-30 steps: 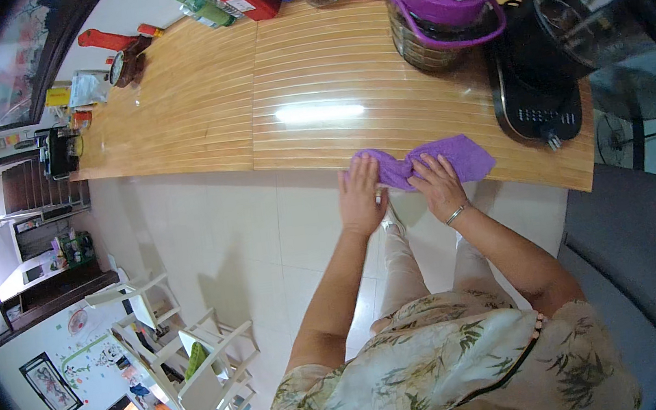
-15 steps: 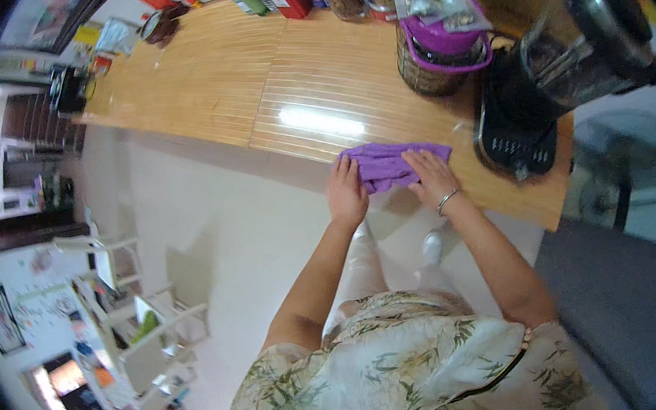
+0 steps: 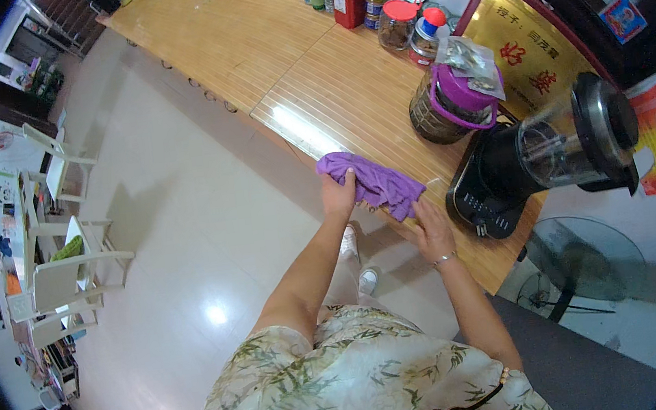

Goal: The person wipes a wooden countertop with a purple cloth, moving around a blender and various bottles. The person systematically cleans the surface by wiping different sections of the countertop.

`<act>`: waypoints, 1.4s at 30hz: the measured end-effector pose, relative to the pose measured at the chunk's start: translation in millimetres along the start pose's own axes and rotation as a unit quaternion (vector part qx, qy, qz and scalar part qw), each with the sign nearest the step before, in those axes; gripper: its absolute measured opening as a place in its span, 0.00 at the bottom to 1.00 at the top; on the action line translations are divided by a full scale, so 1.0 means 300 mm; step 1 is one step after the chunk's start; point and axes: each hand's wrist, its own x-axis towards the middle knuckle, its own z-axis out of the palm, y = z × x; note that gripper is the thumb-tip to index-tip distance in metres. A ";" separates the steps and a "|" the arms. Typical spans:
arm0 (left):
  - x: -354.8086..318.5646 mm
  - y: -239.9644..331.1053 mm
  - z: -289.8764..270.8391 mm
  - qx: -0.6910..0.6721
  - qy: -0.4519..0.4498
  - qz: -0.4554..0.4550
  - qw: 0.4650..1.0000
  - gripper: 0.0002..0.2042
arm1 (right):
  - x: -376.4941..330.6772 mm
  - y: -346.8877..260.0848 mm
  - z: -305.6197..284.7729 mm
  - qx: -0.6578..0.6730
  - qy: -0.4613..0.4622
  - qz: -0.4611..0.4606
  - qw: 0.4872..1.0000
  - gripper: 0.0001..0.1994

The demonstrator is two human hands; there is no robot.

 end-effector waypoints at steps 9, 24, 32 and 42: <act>0.169 -0.056 0.073 -0.054 0.081 -0.118 0.988 0.22 | 0.433 -0.122 0.166 -0.094 -0.145 0.022 0.985 0.38; 0.113 0.042 0.156 -0.245 0.132 -0.266 0.923 0.24 | 0.617 -0.059 0.080 -0.107 -0.229 -0.074 0.965 0.42; 0.143 0.027 0.159 -0.143 0.179 -0.197 0.953 0.21 | 0.622 -0.062 0.103 -0.121 -0.226 -0.084 0.963 0.45; 0.395 -0.042 0.061 -0.133 0.192 -0.141 0.962 0.20 | 0.829 -0.184 0.167 -0.131 -0.249 -0.083 0.956 0.47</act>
